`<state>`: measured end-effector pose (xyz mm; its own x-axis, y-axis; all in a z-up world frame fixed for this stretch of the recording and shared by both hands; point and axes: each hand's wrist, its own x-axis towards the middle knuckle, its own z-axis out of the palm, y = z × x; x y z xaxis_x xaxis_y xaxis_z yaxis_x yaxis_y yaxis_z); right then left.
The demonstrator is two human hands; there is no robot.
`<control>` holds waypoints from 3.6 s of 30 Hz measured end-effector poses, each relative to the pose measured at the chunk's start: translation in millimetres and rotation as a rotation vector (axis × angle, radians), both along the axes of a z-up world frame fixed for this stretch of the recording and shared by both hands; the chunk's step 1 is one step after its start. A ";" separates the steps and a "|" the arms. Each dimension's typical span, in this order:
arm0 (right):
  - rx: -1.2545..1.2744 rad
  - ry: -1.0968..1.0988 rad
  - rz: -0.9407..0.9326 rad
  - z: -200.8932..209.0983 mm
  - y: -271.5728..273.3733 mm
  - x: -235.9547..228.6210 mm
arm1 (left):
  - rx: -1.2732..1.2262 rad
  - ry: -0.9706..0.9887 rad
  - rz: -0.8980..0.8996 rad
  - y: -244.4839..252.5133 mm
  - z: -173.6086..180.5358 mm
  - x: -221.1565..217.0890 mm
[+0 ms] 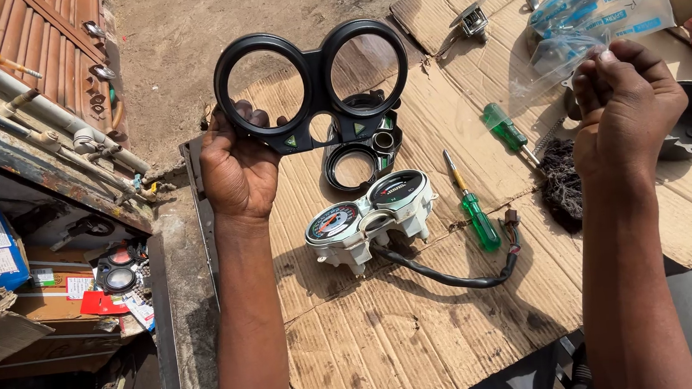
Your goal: Repairing and cleaning a motorcycle speedometer console.
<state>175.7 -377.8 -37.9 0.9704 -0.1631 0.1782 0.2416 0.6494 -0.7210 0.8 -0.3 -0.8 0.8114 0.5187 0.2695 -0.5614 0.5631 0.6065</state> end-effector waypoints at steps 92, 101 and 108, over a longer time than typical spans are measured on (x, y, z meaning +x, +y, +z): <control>-0.284 -0.244 0.402 43.8 1.2 -42.2 | 0.268 -0.110 0.069 82.5 -11.0 192.1; -0.236 -0.285 0.384 36.2 -14.2 -28.2 | -0.048 -0.372 -0.445 0.2 14.8 211.8; -0.267 -0.266 0.318 23.5 -16.1 -16.2 | -0.443 -0.234 -0.425 -69.6 -26.6 268.0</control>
<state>159.6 -393.9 -14.4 0.8798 0.2193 0.4216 0.2594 0.5217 -0.8127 268.8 -69.9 -27.3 0.9161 0.2686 0.2978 -0.3240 0.9333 0.1549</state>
